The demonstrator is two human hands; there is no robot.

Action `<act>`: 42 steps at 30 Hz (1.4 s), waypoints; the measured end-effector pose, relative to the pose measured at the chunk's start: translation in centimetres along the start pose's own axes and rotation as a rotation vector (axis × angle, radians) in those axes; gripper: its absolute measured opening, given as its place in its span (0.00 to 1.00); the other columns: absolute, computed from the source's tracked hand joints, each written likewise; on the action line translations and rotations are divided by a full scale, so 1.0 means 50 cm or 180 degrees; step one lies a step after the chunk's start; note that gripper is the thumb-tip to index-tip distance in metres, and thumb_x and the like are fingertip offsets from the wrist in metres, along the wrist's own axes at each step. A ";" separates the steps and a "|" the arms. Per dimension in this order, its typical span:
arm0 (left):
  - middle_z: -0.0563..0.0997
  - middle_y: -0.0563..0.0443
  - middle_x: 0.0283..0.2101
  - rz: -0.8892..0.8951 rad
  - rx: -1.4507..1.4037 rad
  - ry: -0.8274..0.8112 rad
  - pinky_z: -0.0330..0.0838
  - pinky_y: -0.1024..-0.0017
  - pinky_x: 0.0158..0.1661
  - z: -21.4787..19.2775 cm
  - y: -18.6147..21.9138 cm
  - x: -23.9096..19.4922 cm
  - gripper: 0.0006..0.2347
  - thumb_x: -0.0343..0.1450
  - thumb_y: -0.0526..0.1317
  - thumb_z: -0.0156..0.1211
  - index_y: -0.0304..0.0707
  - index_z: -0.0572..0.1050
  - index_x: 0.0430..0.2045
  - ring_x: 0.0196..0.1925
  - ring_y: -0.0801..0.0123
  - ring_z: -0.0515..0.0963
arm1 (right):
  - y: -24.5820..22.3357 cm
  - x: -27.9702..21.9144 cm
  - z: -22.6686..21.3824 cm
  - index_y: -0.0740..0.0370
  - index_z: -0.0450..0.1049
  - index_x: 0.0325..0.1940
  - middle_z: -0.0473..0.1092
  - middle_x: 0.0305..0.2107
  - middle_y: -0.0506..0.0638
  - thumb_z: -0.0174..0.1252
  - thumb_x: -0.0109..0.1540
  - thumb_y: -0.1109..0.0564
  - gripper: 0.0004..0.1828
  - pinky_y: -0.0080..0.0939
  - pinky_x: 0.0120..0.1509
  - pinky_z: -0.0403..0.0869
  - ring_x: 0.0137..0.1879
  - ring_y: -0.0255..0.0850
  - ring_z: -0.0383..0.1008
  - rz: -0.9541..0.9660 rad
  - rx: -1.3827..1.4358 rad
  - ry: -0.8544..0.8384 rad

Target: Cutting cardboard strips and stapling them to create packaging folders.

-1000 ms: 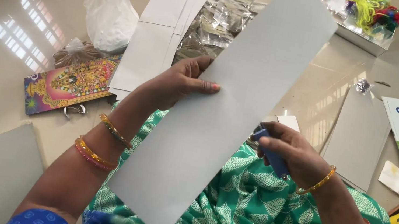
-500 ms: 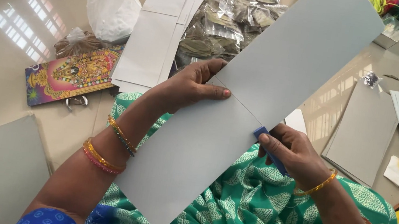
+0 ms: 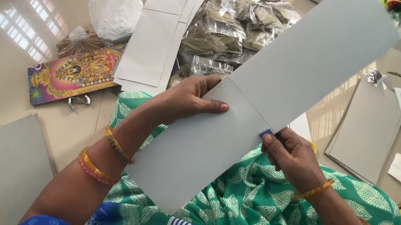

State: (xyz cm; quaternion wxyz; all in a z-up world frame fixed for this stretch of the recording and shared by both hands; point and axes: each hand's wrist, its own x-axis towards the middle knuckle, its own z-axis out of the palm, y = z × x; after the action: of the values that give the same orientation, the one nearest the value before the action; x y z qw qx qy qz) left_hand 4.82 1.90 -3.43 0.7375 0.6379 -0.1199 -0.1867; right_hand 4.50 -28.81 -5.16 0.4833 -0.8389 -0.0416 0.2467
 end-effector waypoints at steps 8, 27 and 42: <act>0.84 0.43 0.47 0.0059 -0.0024 0.0173 0.81 0.72 0.44 0.013 -0.004 -0.007 0.21 0.69 0.37 0.67 0.26 0.73 0.56 0.44 0.72 0.83 | 0.048 0.013 0.035 0.67 0.75 0.54 0.75 0.34 0.50 0.60 0.62 0.43 0.26 0.36 0.42 0.76 0.38 0.35 0.75 -0.0234 0.0624 -0.0608; 0.84 0.43 0.47 0.0094 -0.0015 0.0137 0.81 0.71 0.47 0.016 -0.020 -0.002 0.21 0.69 0.39 0.68 0.25 0.73 0.54 0.46 0.71 0.83 | 0.047 -0.003 0.045 0.66 0.78 0.49 0.77 0.30 0.50 0.55 0.65 0.41 0.25 0.36 0.36 0.73 0.31 0.34 0.70 -0.0155 0.0093 -0.0204; 0.82 0.46 0.40 -0.0223 -0.0148 0.1469 0.78 0.70 0.38 -0.156 -0.145 -0.170 0.19 0.69 0.39 0.67 0.31 0.73 0.53 0.39 0.70 0.81 | -0.092 0.055 0.006 0.66 0.73 0.48 0.72 0.28 0.49 0.58 0.62 0.42 0.24 0.34 0.31 0.71 0.31 0.33 0.70 -0.0825 0.0225 0.0210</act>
State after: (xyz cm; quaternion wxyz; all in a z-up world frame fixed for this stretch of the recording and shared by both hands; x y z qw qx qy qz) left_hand -0.49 11.71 -11.28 0.7530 0.6502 0.0785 -0.0641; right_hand 7.52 -25.29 -2.48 0.5415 -0.8166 -0.1250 0.1558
